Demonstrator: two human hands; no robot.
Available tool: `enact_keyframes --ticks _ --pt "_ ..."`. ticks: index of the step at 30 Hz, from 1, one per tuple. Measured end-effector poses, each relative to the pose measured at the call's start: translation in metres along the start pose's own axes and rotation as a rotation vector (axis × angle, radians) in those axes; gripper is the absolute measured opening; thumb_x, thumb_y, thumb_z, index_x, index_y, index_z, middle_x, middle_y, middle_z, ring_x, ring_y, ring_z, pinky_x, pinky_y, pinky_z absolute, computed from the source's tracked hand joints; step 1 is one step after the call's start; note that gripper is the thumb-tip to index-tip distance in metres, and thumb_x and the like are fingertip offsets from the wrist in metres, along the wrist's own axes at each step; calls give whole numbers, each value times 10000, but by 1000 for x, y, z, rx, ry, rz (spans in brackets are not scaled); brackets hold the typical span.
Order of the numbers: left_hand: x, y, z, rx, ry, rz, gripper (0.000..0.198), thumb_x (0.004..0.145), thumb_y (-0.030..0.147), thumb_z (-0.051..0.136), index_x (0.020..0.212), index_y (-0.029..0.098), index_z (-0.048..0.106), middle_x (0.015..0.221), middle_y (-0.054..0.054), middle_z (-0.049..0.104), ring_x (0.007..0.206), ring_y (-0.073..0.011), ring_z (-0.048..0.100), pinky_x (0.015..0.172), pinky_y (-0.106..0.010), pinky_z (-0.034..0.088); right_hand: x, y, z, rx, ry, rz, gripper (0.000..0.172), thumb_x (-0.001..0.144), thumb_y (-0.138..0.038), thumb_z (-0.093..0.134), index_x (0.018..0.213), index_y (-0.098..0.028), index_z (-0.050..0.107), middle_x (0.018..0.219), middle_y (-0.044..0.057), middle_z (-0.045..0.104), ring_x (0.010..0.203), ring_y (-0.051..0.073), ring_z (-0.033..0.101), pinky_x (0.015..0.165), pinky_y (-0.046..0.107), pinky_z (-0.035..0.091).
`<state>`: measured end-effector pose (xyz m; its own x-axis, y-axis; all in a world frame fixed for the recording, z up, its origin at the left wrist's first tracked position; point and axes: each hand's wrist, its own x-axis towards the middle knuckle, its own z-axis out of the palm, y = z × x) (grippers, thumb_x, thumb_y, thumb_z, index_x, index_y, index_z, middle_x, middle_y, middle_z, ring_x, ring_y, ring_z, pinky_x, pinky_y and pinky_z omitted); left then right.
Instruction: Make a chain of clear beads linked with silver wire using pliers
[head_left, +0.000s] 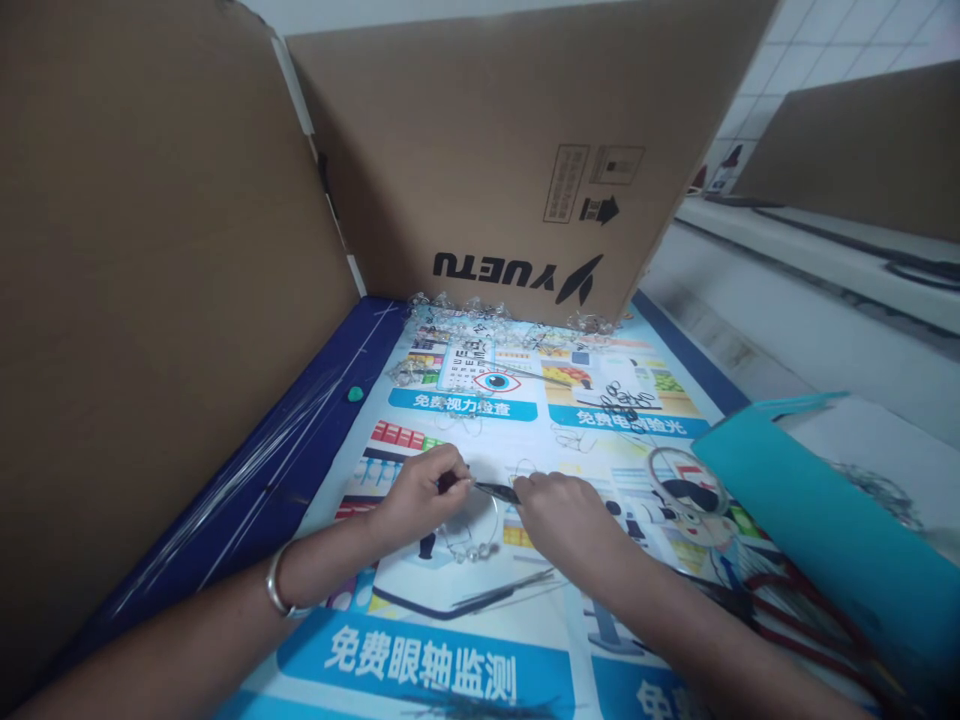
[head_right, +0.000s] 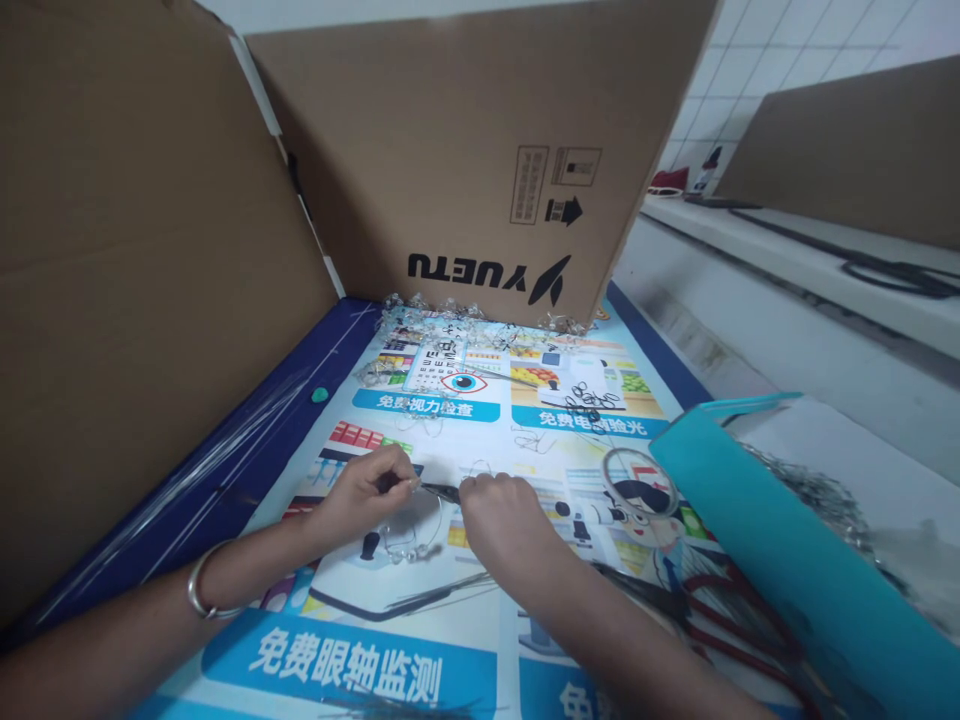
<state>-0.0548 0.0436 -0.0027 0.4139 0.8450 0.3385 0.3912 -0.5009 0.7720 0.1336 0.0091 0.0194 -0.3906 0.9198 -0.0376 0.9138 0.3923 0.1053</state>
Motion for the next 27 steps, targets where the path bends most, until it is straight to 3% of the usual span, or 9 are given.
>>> enact_keyframes --ticks 11,27 --pt "1 -10 -3 -152 -15 -100 100 771 176 534 679 149 504 649 11 516 610 -95 473 582 -216 379 -1 3 5 9 102 -24 126 771 -100 467 774 -166 574 725 64 595 682 209 548 570 299 289" --pt "2 -9 -8 -231 11 -28 94 770 141 560 699 155 501 676 0 521 632 -100 496 602 -239 400 -5 3 1 -36 229 -37 111 718 -84 535 792 -149 586 725 74 587 687 222 520 578 319 269"
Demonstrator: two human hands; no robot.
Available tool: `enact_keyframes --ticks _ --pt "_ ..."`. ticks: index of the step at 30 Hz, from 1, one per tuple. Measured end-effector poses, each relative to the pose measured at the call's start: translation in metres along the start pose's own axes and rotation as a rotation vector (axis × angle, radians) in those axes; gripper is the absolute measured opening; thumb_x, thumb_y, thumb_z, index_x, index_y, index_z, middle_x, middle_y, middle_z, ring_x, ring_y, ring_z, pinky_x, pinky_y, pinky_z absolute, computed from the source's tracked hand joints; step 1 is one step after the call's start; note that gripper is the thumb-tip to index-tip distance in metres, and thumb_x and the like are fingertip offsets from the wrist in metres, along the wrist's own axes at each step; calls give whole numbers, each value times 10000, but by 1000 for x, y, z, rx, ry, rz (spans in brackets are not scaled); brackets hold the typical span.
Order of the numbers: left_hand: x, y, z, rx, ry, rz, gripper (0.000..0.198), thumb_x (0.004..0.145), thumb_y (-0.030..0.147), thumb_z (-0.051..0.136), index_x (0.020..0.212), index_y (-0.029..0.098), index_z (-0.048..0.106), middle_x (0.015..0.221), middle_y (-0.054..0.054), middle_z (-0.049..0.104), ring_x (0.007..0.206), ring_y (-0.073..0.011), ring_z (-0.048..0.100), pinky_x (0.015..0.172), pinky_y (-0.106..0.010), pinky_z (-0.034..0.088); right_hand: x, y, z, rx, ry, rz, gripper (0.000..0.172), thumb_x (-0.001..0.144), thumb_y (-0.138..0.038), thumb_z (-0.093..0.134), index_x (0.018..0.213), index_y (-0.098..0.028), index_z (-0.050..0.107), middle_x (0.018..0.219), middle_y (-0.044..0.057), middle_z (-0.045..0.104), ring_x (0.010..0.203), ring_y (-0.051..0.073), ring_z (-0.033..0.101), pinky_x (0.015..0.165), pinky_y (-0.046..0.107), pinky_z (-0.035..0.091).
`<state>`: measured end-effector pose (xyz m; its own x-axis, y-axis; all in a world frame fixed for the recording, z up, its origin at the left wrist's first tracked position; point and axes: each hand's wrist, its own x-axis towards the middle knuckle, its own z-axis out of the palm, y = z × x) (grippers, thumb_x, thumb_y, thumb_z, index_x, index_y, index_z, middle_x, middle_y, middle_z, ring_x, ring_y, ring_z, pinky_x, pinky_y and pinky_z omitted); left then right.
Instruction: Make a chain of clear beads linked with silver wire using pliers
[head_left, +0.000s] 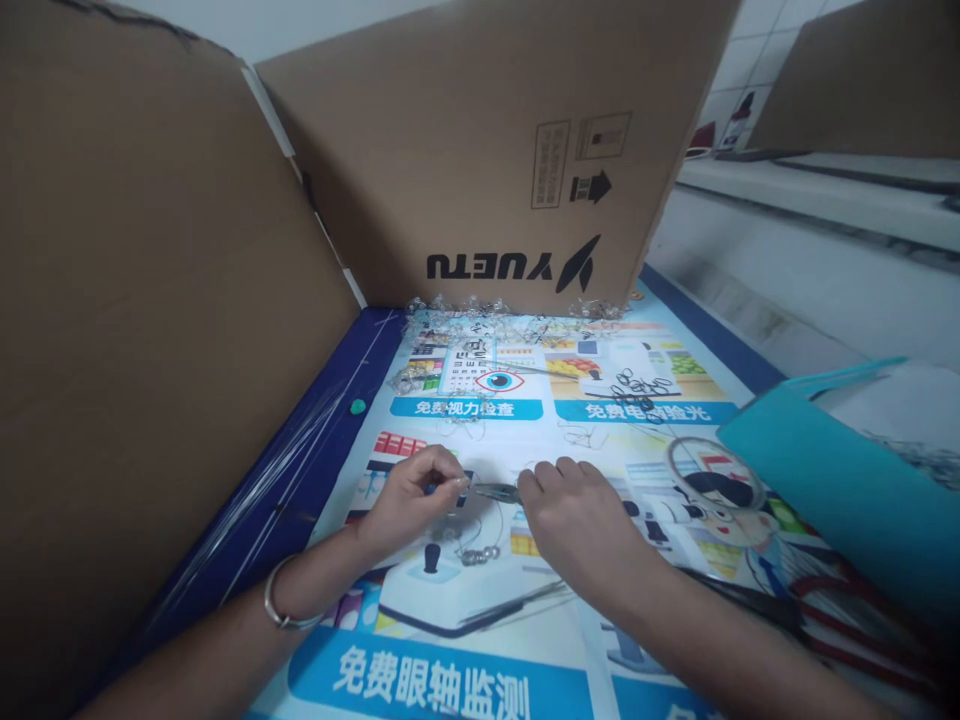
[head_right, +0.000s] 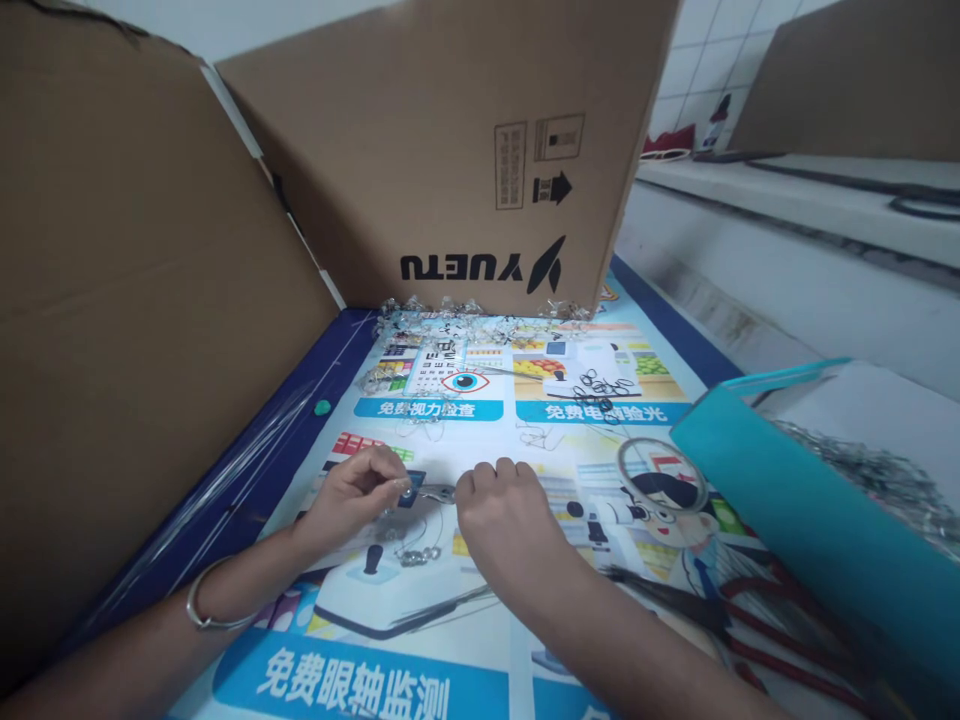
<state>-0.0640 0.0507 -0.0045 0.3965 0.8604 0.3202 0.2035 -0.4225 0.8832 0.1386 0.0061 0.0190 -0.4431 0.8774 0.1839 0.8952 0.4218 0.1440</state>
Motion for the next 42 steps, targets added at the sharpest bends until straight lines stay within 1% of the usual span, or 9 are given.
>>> enact_keyframes --ticks 4,13,17,24,27,30,33,37,42 --pt "0 3 1 16 11 37 101 772 120 549 696 156 493 661 2 517 618 -98 491 594 -237 399 0 -2 -1 -15 15 -2 134 711 -80 546 822 -139 593 731 82 592 678 222 523 573 319 276" --pt "-4 8 4 181 11 128 110 772 108 534 682 157 495 655 -4 526 609 -105 491 573 -233 398 0 -5 -3 -22 4 -11 137 701 -67 546 813 -135 584 724 88 592 654 215 526 564 315 298" --pt "-4 10 4 229 -17 163 107 773 102 534 687 158 502 660 -9 542 621 -110 502 589 -239 407 -1 -6 -3 -28 -3 -14 123 703 -63 538 795 -134 579 710 87 592 641 216 532 553 311 304" --pt "0 11 1 218 -128 244 100 779 90 523 713 160 498 767 -40 592 730 -126 555 661 -258 439 1 -4 -6 -28 -76 -25 118 708 -54 537 787 -129 579 695 86 596 644 218 548 540 307 319" --pt "2 12 -2 256 -180 281 89 776 90 506 726 164 500 775 -48 606 735 -130 565 657 -261 451 2 -3 -8 -21 -115 -37 119 710 -57 543 798 -127 584 709 90 603 659 222 556 542 309 322" --pt "4 11 -7 320 -250 328 89 786 94 484 782 166 537 772 -55 625 733 -133 575 650 -263 465 3 0 -8 2 -134 -56 114 718 -59 538 792 -131 586 718 84 607 667 225 558 545 311 317" --pt "7 10 -11 372 -320 377 144 814 106 465 859 174 584 794 -65 655 765 -140 591 675 -278 477 4 3 -5 13 -147 -78 119 722 -45 523 773 -135 582 716 79 609 657 211 552 545 307 307" --pt "12 11 -17 335 -411 411 174 821 111 488 879 192 630 840 -76 682 823 -162 610 740 -316 475 4 6 -1 42 -142 -84 109 724 -49 526 741 -147 571 695 60 606 633 193 545 546 297 303" --pt "13 15 -21 328 -433 491 188 801 114 540 932 200 643 873 -89 688 825 -187 616 721 -328 465 3 7 -2 79 -159 -74 124 721 -37 515 723 -145 577 696 61 611 638 180 556 549 284 305"
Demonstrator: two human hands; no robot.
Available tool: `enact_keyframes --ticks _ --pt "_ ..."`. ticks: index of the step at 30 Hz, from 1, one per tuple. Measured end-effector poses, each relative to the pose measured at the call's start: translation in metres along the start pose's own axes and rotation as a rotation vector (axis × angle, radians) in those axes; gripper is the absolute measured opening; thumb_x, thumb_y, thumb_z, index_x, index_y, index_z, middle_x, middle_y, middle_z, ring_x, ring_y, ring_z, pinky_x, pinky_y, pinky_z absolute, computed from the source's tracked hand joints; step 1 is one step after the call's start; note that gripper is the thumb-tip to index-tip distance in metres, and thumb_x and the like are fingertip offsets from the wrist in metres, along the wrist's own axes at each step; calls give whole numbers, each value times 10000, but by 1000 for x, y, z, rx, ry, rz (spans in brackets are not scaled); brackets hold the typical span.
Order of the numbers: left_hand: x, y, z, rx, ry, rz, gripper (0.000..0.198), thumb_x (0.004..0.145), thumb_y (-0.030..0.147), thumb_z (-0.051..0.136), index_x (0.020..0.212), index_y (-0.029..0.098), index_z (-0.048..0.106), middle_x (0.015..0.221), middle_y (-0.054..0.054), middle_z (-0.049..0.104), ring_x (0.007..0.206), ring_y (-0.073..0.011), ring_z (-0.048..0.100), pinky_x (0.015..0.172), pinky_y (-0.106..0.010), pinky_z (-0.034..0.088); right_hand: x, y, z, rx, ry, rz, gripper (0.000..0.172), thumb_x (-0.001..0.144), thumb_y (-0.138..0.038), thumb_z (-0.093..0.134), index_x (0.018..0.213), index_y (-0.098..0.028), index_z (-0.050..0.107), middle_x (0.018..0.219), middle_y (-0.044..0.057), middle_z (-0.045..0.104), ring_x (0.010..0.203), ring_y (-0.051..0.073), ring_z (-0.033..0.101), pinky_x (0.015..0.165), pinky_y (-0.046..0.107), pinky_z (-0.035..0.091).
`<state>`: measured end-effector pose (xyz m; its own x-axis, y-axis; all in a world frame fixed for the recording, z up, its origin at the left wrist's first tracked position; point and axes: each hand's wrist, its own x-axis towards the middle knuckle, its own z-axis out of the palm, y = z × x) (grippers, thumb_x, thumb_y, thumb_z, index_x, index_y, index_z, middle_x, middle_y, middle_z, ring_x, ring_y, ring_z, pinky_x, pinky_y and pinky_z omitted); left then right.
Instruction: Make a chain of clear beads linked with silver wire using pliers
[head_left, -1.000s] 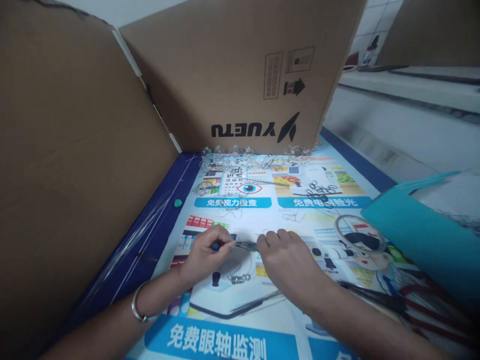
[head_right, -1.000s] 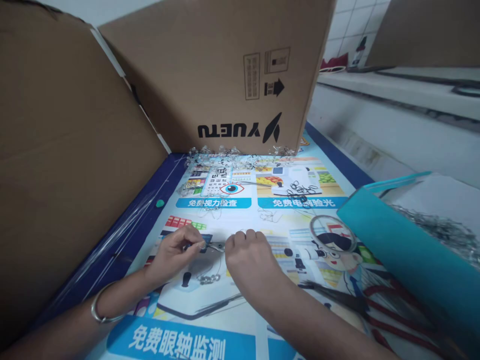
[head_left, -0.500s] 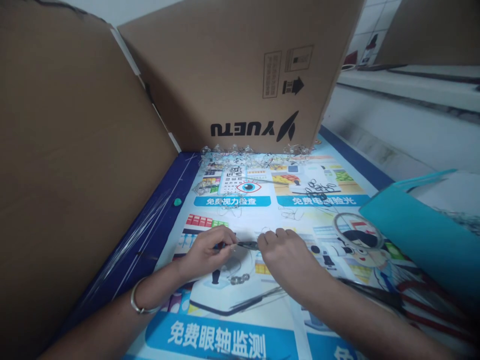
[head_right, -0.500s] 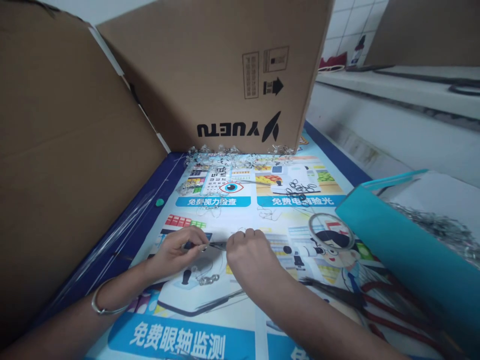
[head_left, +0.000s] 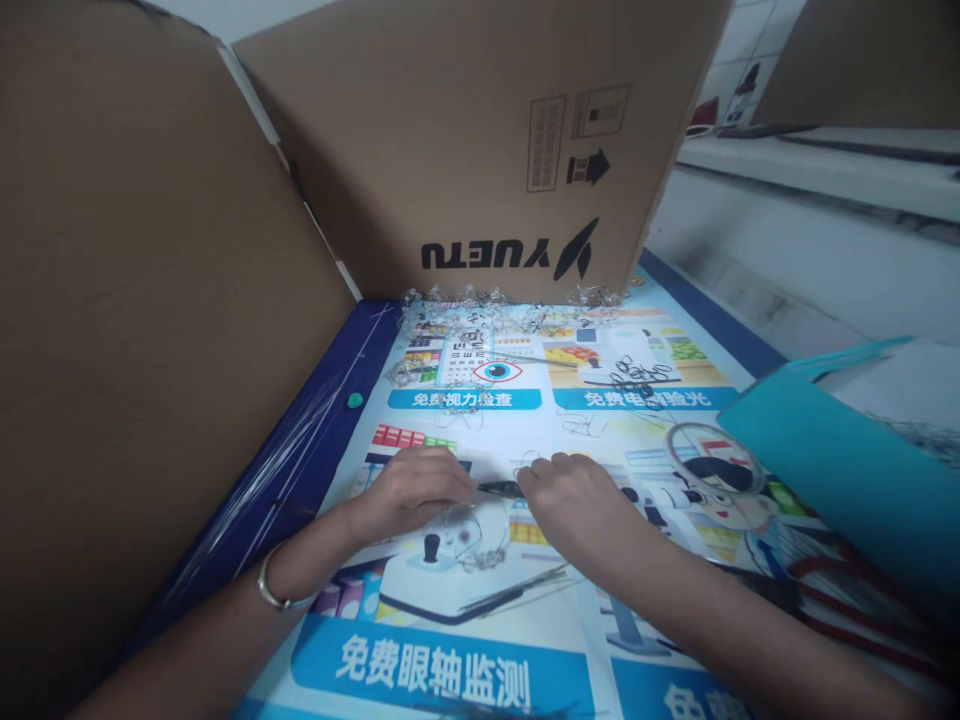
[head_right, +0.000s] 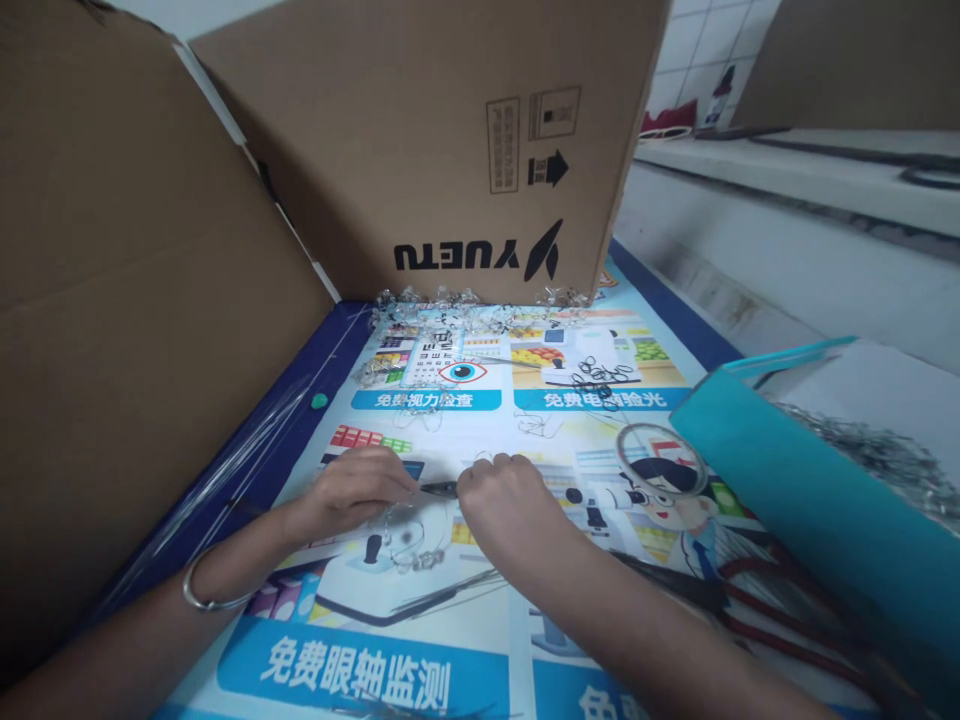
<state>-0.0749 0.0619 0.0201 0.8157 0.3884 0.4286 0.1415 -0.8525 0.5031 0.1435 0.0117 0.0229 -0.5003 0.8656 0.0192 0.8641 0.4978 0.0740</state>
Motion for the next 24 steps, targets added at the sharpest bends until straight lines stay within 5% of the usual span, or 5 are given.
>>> enact_keyframes --ticks 15,24 --pt "-5 7 8 255 -73 70 208 813 110 483 925 209 627 887 -79 692 780 -186 604 663 -320 461 0 3 3 91 -88 71 168 776 -111 448 732 -164 601 719 58 632 654 160 586 529 256 301" --pt "-5 -2 17 39 238 -207 74 786 150 556 777 166 628 692 -48 655 665 -142 586 616 -265 457 3 3 6 37 23 28 144 769 -104 472 753 -157 605 728 60 606 669 161 540 566 281 286"
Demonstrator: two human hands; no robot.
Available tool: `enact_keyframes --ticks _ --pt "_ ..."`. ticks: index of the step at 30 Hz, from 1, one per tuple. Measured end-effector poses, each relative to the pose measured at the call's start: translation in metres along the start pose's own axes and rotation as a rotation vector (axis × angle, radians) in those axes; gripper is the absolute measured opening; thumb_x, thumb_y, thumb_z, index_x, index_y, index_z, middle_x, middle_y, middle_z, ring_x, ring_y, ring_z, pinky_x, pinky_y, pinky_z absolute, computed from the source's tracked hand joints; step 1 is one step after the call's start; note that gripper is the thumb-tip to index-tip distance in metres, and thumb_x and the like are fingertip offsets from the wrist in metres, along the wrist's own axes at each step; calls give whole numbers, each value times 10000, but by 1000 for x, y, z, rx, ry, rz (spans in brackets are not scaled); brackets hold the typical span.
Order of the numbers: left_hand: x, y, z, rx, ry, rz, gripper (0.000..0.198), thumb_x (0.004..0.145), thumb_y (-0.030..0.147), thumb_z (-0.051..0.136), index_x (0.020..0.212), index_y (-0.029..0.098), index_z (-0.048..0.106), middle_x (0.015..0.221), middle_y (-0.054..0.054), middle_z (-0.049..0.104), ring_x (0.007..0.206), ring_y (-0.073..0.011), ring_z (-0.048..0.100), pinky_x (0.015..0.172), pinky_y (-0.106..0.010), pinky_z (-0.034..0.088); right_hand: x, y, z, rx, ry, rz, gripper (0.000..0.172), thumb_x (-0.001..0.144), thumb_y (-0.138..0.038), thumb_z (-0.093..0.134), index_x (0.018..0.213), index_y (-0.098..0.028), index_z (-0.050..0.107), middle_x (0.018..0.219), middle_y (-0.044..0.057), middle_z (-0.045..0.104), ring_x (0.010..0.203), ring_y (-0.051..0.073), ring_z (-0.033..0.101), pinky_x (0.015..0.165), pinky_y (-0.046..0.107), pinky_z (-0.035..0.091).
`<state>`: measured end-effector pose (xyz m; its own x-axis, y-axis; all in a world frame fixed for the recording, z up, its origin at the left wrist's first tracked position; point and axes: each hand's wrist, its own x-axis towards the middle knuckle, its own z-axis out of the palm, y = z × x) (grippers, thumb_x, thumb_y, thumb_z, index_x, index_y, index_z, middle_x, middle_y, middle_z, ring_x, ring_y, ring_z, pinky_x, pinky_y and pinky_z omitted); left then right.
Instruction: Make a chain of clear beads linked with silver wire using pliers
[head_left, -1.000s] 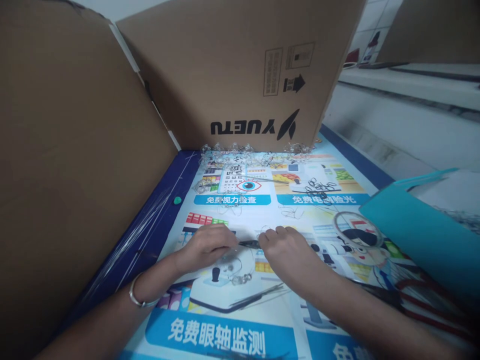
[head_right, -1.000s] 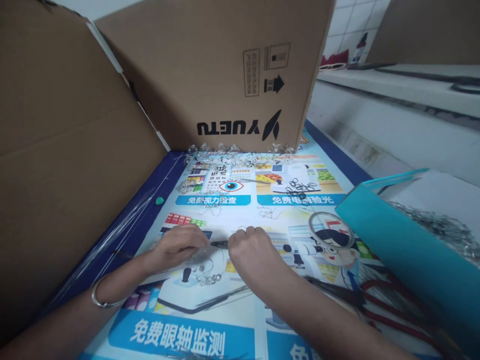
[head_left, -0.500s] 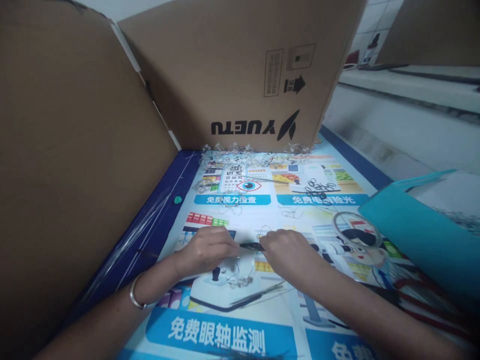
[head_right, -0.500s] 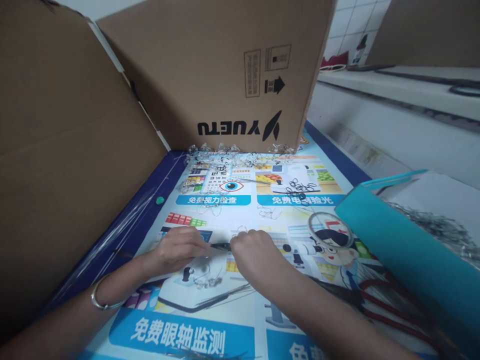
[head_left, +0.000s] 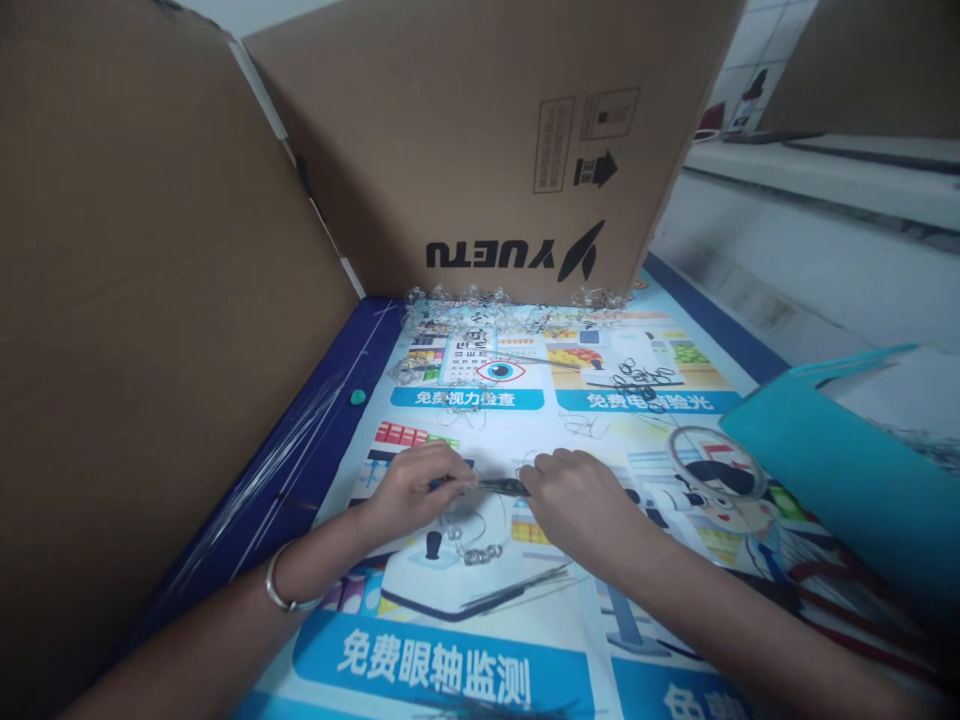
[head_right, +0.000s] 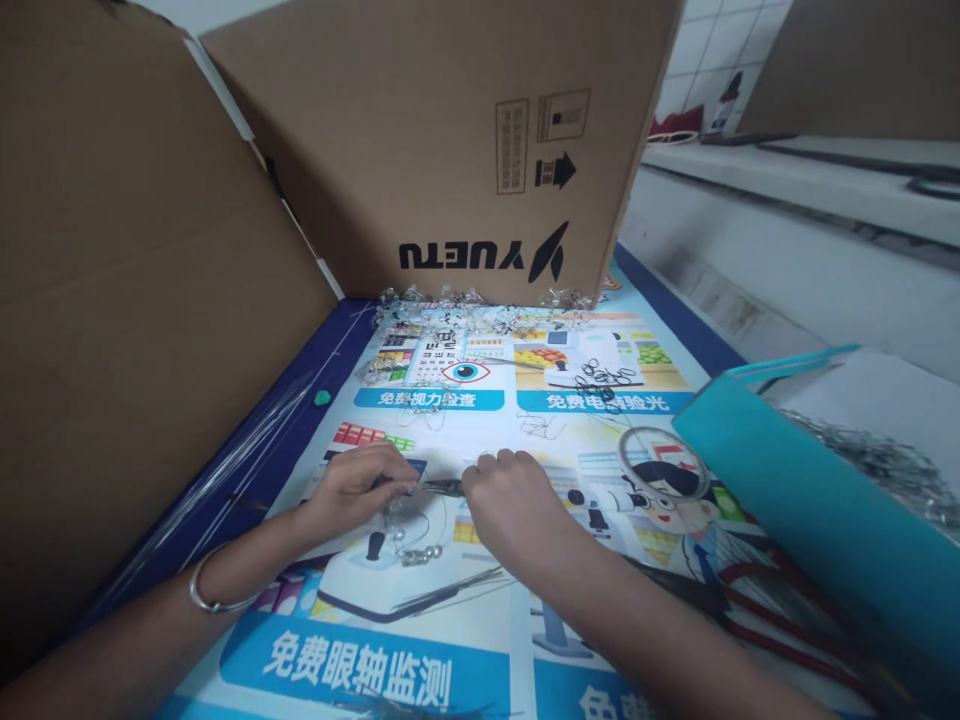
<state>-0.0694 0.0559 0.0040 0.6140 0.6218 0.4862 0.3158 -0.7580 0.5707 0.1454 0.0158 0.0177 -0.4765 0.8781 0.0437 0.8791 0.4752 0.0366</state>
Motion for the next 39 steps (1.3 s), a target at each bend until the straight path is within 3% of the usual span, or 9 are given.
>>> enact_keyframes --ticks 21,32,39 --pt "-1 9 9 -6 108 -393 81 722 135 584 645 156 596 600 10 600 536 -86 505 507 -190 387 -2 -3 -3 -49 27 15 132 730 -64 494 748 -148 595 718 70 598 683 180 528 575 293 256" --pt "3 18 10 66 107 -465 82 706 126 574 631 153 592 584 20 594 531 -85 499 498 -181 375 4 -13 -3 -75 12 18 139 720 -54 504 764 -144 599 743 87 611 724 233 550 585 317 294" --pt "0 12 14 52 81 -459 65 725 142 569 664 155 585 607 28 596 554 -81 514 520 -175 386 5 -14 -1 -68 -13 29 132 731 -58 499 757 -153 587 708 76 613 673 219 562 542 296 284"
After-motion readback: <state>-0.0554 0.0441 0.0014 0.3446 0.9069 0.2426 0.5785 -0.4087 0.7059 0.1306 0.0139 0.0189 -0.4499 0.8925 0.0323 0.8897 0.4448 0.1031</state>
